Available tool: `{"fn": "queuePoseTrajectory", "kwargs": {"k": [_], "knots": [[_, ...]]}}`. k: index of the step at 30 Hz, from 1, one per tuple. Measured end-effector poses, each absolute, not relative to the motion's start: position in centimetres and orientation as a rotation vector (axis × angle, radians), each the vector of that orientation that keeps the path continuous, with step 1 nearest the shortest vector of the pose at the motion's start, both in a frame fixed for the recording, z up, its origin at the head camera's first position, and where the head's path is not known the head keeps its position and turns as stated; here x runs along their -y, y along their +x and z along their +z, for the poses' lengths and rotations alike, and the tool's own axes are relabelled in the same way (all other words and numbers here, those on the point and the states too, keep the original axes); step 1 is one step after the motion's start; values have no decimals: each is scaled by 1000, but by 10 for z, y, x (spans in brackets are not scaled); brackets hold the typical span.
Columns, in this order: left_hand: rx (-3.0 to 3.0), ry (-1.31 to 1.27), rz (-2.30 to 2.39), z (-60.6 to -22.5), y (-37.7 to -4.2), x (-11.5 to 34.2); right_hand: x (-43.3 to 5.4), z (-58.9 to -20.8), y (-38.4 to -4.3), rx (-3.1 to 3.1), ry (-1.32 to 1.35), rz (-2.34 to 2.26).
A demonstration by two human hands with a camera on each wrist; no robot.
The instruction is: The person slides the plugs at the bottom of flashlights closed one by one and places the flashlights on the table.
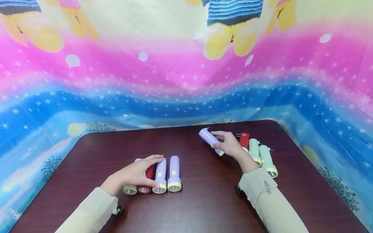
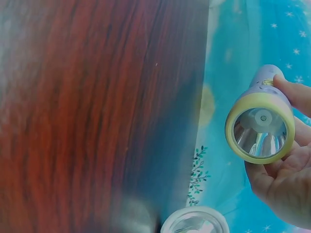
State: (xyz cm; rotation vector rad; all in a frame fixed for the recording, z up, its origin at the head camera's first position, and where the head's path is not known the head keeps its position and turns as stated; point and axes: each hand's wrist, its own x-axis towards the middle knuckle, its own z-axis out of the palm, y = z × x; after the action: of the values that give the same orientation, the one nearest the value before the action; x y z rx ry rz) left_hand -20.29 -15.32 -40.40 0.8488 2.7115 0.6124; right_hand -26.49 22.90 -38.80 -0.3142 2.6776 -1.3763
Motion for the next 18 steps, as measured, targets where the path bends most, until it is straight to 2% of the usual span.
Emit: {"fn": "queuePoseTrajectory", "kwargs": {"k": [18], "knots": [[-2727,817,557,-402,-202,153,-208,-382,-246,-2566,-296,-1646]]}}
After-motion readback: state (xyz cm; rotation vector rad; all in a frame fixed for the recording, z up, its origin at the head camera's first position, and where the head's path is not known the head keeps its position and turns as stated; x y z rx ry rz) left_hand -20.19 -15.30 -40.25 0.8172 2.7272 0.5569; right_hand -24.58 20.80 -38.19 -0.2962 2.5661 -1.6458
